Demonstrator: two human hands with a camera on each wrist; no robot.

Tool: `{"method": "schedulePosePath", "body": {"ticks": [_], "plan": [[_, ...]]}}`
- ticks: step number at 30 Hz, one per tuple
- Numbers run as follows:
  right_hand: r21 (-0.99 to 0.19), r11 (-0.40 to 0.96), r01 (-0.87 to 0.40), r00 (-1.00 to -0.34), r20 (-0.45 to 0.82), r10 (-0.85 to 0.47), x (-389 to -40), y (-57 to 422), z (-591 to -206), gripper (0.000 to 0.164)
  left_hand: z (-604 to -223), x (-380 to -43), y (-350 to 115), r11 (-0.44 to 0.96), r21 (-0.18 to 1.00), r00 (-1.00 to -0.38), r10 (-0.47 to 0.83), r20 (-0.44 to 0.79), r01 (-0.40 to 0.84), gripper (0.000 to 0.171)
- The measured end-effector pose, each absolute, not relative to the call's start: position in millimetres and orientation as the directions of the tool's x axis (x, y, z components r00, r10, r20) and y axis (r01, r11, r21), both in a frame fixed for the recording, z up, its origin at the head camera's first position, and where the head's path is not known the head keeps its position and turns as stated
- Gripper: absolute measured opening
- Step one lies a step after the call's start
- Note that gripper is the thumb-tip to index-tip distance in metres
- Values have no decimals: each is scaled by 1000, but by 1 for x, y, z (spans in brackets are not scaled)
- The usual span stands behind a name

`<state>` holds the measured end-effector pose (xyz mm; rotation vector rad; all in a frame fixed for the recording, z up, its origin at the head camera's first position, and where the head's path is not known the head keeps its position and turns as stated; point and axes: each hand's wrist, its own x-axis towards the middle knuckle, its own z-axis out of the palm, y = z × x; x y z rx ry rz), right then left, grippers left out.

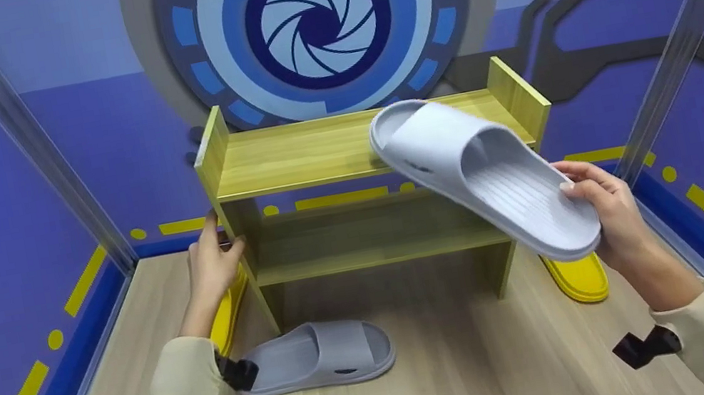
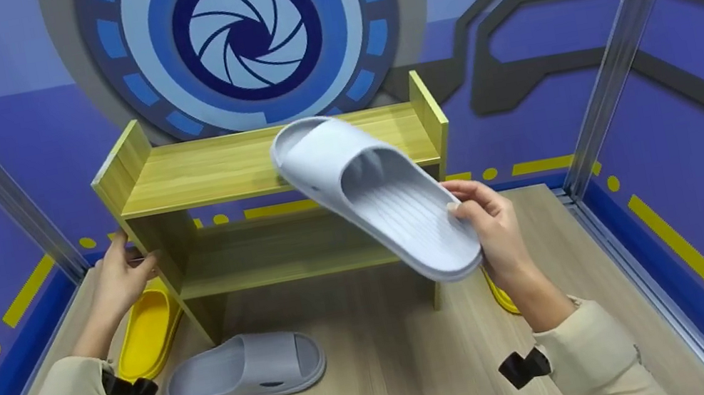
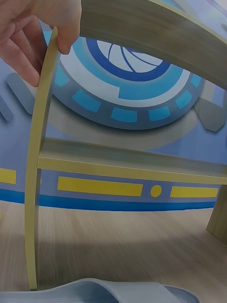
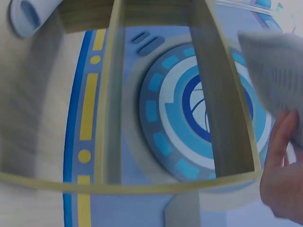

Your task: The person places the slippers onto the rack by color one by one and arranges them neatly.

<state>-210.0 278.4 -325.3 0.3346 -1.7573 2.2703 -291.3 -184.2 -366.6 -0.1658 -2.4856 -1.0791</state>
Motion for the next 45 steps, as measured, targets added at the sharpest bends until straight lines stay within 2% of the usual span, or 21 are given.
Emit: {"method": "schedulePosePath", "body": {"ticks": [6,12,21,31,36,45], "plan": [[-918,-320,-233,-972,212,101,-212,272,-321,20,-367,-292,-184,686,674,-904,-56,424,274,48],[-897,-384,-220,-975,192,111,-216,261,-317,19,-366,-292,-185,701,664,-907,-59,416,259,50],[-870,-409,-275,-961,255,104,-219,241,-309,29,-366,-290,-184,701,668,-910,-64,409,251,51],[-764,-527,-372,-876,477,-73,-218,235,-316,62,-365,-290,-185,700,667,-910,-59,411,256,51],[-777,-469,-421,-849,519,-98,-222,228,-321,70,-365,-290,-184,699,668,-911,-60,409,254,53],[-826,-158,-540,-835,549,-15,-237,219,-327,68,-366,-292,-183,699,671,-909,-72,411,248,52]]}}
